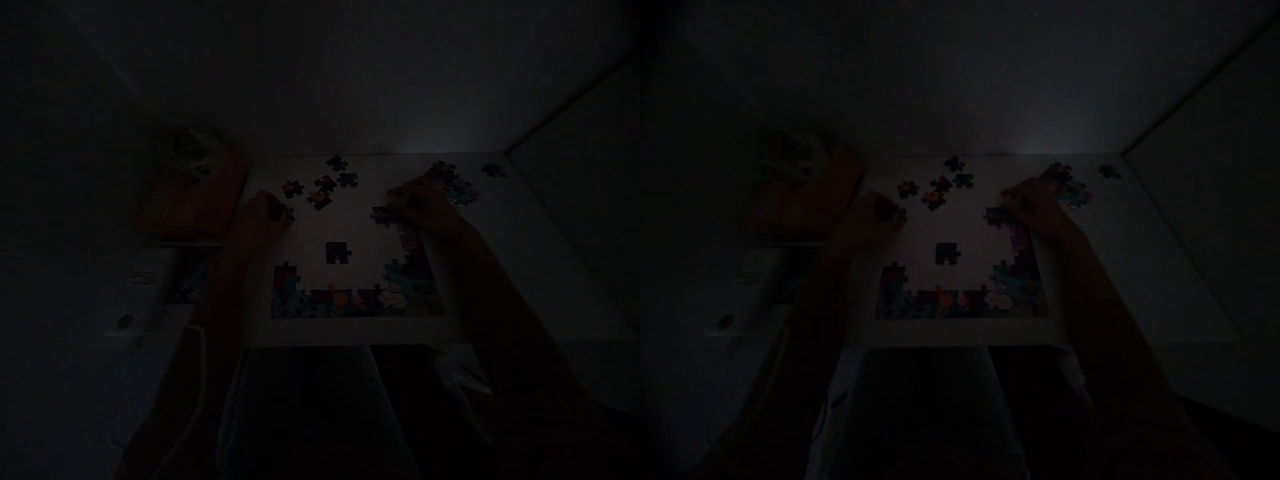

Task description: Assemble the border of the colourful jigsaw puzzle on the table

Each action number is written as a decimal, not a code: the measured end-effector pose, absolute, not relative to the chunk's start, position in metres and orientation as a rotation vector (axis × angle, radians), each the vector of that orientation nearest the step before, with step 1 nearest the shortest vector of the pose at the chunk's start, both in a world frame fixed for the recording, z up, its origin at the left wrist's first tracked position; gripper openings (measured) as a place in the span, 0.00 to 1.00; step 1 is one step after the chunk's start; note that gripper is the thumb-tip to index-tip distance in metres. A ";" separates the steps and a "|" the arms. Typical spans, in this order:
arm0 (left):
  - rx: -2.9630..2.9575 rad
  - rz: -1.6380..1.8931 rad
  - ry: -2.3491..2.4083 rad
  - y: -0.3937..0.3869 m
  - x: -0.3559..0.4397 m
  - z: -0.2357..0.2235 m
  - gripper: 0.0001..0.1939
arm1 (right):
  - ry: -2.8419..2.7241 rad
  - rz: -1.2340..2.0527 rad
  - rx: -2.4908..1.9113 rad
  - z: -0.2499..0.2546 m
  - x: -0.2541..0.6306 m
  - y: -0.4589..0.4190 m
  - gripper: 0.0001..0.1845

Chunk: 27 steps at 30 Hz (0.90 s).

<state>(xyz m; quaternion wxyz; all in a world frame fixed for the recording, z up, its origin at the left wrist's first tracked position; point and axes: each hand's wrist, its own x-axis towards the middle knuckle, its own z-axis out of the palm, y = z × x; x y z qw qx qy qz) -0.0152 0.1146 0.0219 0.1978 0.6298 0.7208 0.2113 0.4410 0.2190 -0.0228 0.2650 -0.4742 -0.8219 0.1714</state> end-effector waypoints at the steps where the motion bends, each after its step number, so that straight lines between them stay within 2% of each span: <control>1: 1.742 0.635 1.988 0.114 -0.012 0.023 0.23 | -2.217 0.460 -1.279 -0.023 0.439 0.219 0.33; 6: 1.799 0.786 1.817 0.108 0.005 0.035 0.22 | -2.172 0.412 -1.240 -0.028 0.432 0.220 0.29; 11: 1.636 0.893 1.838 0.110 0.016 0.037 0.05 | -2.150 0.416 -1.218 -0.032 0.430 0.223 0.29; 12: 1.573 0.928 1.831 0.111 0.020 0.036 0.05 | -2.144 0.426 -1.222 -0.032 0.430 0.224 0.29; 14: 1.449 0.995 1.763 0.115 0.031 0.033 0.10 | -2.134 0.454 -1.226 -0.032 0.429 0.225 0.29; 18: 1.424 0.980 1.568 0.125 0.065 0.032 0.28 | -2.138 0.500 -1.211 -0.031 0.427 0.227 0.28; 19: 1.454 0.940 1.519 0.129 0.074 0.032 0.27 | -2.139 0.506 -1.207 -0.031 0.427 0.228 0.29; 23: 1.533 0.827 1.462 0.147 0.103 0.033 0.16 | -2.135 0.505 -1.187 -0.034 0.426 0.230 0.30; 27: 1.723 0.756 1.513 0.161 0.116 0.027 0.12 | -2.131 0.509 -1.173 -0.034 0.424 0.229 0.31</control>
